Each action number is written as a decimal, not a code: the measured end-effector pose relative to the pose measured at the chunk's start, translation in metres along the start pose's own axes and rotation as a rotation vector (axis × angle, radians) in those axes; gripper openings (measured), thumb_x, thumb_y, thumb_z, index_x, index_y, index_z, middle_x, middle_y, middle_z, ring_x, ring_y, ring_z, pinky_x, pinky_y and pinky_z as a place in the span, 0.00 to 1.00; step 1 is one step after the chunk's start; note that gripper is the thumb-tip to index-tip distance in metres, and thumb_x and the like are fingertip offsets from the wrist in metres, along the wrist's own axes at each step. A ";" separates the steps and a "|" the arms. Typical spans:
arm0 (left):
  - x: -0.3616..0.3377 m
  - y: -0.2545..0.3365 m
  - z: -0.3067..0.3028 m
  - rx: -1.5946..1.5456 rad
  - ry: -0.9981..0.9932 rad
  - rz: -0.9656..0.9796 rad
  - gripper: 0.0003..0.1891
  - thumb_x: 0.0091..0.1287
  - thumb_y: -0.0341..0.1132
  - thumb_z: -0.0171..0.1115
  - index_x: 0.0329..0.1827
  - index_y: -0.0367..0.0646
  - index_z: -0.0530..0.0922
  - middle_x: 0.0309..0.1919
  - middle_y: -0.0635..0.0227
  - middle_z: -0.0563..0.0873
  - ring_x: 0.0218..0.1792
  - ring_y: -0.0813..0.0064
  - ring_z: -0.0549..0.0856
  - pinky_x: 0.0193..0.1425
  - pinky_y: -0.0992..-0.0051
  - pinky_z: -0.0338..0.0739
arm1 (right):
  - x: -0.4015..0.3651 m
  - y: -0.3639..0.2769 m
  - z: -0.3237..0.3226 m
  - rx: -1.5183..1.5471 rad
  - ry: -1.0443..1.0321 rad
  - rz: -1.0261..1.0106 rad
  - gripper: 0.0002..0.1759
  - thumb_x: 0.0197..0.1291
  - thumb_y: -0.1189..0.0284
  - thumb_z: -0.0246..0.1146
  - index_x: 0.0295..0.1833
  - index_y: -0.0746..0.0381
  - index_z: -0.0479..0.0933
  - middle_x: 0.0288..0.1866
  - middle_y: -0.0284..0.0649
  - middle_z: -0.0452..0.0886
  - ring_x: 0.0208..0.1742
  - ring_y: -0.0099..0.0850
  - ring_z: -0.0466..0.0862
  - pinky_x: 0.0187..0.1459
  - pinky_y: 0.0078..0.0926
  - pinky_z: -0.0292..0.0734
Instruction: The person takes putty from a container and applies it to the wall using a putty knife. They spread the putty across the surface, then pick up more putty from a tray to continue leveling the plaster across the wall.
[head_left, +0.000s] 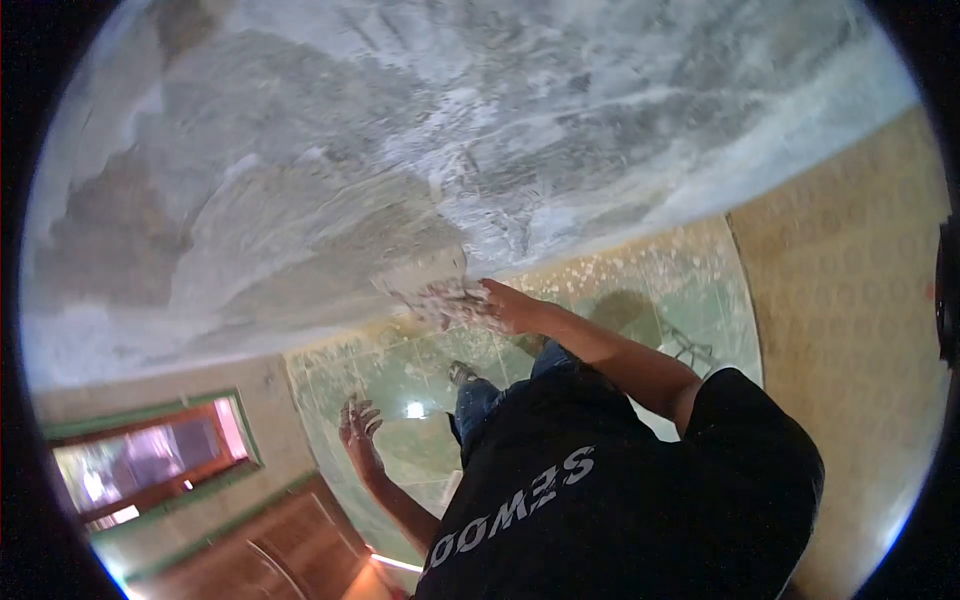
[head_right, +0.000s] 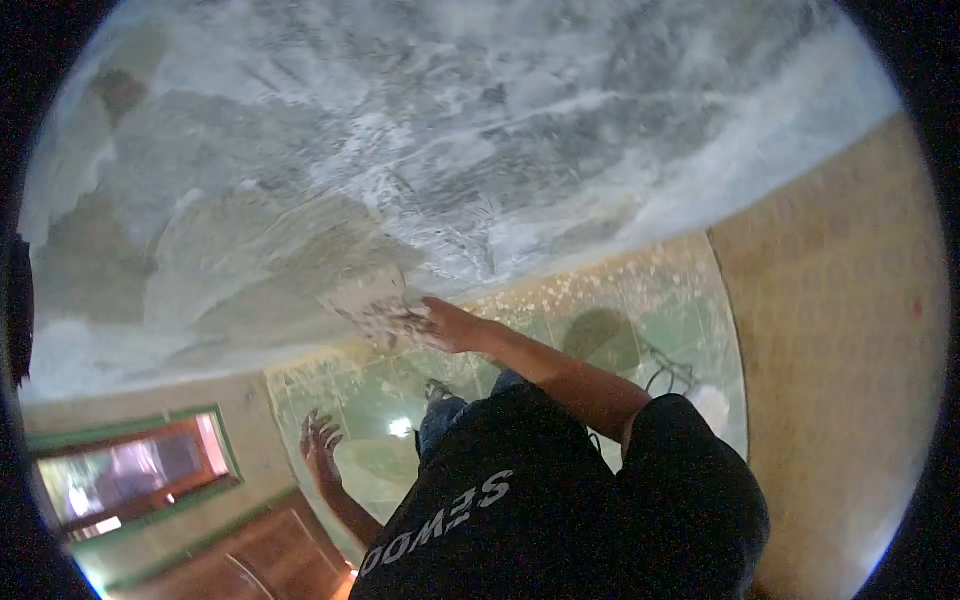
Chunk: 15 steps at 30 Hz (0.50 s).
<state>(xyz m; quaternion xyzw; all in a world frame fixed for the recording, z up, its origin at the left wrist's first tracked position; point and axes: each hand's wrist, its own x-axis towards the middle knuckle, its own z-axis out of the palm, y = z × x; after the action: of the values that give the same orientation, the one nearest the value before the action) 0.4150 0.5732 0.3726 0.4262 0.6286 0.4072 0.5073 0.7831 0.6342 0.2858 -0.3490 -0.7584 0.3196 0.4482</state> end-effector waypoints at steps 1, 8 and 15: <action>0.018 0.005 -0.002 0.025 -0.047 0.003 0.23 0.72 0.45 0.52 0.64 0.40 0.70 0.46 0.62 0.82 0.41 0.73 0.83 0.42 0.74 0.76 | -0.004 -0.021 -0.015 -0.071 -0.148 0.286 0.21 0.61 0.68 0.59 0.59 0.64 0.70 0.59 0.57 0.71 0.55 0.45 0.74 0.55 0.42 0.70; 0.122 0.042 -0.008 0.256 -0.432 0.009 0.23 0.70 0.45 0.56 0.61 0.39 0.72 0.43 0.62 0.83 0.38 0.73 0.84 0.41 0.74 0.77 | -0.114 0.025 0.030 -0.274 0.079 0.802 0.23 0.59 0.68 0.60 0.57 0.69 0.71 0.49 0.54 0.78 0.49 0.48 0.79 0.49 0.40 0.74; 0.188 0.033 -0.023 0.405 -0.730 0.078 0.19 0.71 0.37 0.53 0.61 0.37 0.73 0.43 0.62 0.84 0.39 0.73 0.84 0.42 0.73 0.77 | -0.107 0.008 0.081 0.763 1.067 0.644 0.21 0.66 0.62 0.58 0.60 0.61 0.72 0.54 0.39 0.80 0.54 0.33 0.81 0.53 0.35 0.78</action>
<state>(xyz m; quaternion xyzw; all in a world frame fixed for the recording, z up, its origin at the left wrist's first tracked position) 0.3735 0.7600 0.3523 0.6572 0.4582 0.1169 0.5869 0.7501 0.5378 0.1986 -0.4826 -0.1324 0.4642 0.7308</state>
